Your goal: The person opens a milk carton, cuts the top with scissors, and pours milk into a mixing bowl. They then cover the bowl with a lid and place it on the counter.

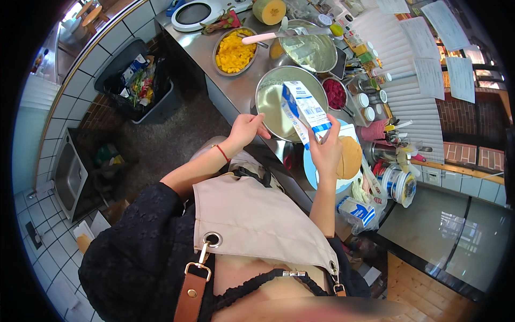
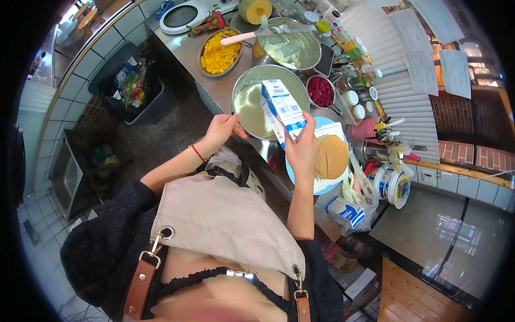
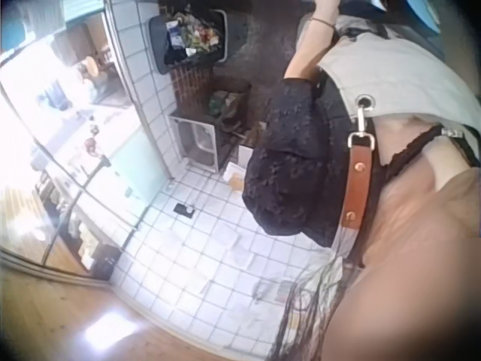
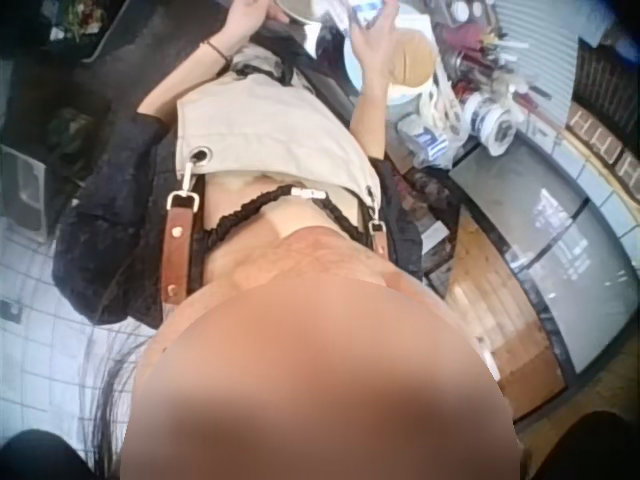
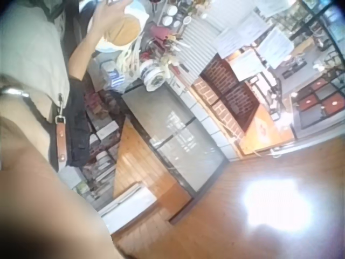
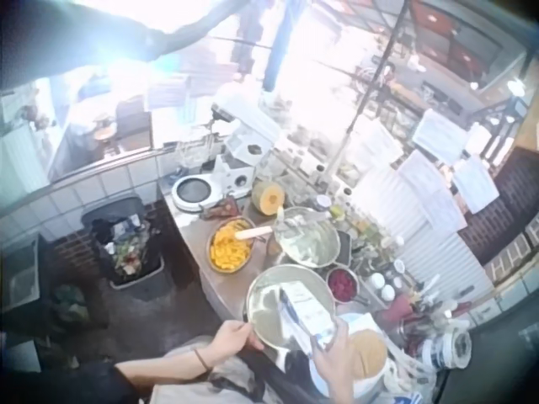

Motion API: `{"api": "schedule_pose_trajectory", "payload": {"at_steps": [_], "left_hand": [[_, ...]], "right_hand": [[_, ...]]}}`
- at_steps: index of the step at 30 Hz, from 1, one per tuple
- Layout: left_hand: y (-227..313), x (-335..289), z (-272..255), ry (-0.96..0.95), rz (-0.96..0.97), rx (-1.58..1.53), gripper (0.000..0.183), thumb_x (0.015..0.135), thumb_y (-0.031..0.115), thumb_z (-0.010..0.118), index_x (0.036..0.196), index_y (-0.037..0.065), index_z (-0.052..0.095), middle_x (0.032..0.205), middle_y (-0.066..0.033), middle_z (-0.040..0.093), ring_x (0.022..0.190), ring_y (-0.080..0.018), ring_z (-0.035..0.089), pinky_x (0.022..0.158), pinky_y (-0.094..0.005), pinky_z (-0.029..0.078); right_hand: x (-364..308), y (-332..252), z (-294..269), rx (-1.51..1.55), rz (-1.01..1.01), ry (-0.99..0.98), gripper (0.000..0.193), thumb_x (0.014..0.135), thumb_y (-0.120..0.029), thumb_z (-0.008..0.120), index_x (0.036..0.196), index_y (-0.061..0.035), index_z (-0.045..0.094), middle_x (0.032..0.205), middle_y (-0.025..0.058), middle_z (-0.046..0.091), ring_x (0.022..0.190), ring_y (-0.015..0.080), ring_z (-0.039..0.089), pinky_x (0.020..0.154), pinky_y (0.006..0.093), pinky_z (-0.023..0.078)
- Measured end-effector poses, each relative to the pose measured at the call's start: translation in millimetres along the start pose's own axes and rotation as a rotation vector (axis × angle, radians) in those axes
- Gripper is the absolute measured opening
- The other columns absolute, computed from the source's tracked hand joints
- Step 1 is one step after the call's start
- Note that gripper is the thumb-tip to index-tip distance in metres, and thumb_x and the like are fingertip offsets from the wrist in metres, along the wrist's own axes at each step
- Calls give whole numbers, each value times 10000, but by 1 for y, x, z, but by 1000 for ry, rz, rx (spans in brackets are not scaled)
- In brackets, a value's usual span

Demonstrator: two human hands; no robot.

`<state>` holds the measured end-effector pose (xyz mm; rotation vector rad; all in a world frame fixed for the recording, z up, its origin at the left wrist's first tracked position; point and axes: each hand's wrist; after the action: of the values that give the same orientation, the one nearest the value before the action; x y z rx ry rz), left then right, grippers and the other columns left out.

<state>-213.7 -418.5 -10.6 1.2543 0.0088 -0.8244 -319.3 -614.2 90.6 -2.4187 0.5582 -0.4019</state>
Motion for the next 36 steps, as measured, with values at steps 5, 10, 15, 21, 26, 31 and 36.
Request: {"api": "schedule_pose_trajectory", "payload": {"at_steps": [5, 10, 15, 21, 26, 31, 36], "left_hand": [[-3, 0, -3, -16, 30, 18, 422, 1022, 279, 506, 823, -67, 643, 723, -161, 697, 663, -200, 698, 676, -272, 545], [-2, 3, -3, -16, 40, 22, 428, 1022, 281, 506, 820, -70, 642, 726, -157, 696, 659, -195, 697, 677, -270, 543], [-3, 0, -2, -26, 37, 57, 424, 1020, 272, 506, 825, -79, 642, 739, -158, 695, 648, -199, 694, 666, -272, 542], [-2, -2, 3, 37, 30, 36, 408, 1015, 246, 508, 806, -77, 642, 722, -158, 691, 623, -201, 686, 647, -277, 538], [-5, 4, -3, 64, 20, 46, 389, 1006, 220, 515, 799, -84, 640, 706, -162, 683, 611, -203, 679, 640, -287, 536], [2, 9, -4, 54, 48, 107, 391, 1004, 221, 515, 804, -90, 641, 694, -166, 679, 618, -212, 675, 655, -303, 537], [-3, 4, -4, 65, 22, 83, 415, 1016, 251, 503, 784, -66, 640, 701, -166, 684, 648, -212, 677, 682, -304, 536]], "right_hand": [[14, 7, 9, 68, -97, 86, 482, 808, -179, 765, 1214, -93, 521, 615, 80, 516, 511, 218, 516, 512, 364, 408], [18, -8, 3, -88, 43, 2, 491, 807, -159, 766, 1223, -87, 515, 650, 107, 567, 518, 249, 527, 548, 333, 449], [15, -8, -3, 275, -27, 66, 526, 833, -80, 746, 1288, -59, 483, 988, 89, 640, 935, 188, 628, 818, 332, 498], [-24, -24, -34, -9, 108, -18, 519, 771, -53, 803, 1228, -28, 559, 1124, 119, 617, 1029, 219, 605, 889, 339, 478], [-32, -31, -47, 82, -95, 138, 553, 752, -55, 803, 1245, -31, 552, 1061, 136, 639, 902, 225, 644, 802, 325, 508], [-39, -13, -48, -99, -114, 11, 584, 724, -49, 815, 1247, -19, 557, 1062, 167, 666, 876, 305, 677, 774, 359, 530], [-49, 3, -31, 24, -210, 209, 561, 724, -55, 816, 1229, -20, 574, 1037, 169, 670, 927, 303, 672, 808, 371, 522]]}}
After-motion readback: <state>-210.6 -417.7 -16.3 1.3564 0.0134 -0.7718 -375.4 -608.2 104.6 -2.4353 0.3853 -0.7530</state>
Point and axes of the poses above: each hand's wrist, its own x-axis towards the middle knuckle, its own z-axis out of the palm, y = z × x
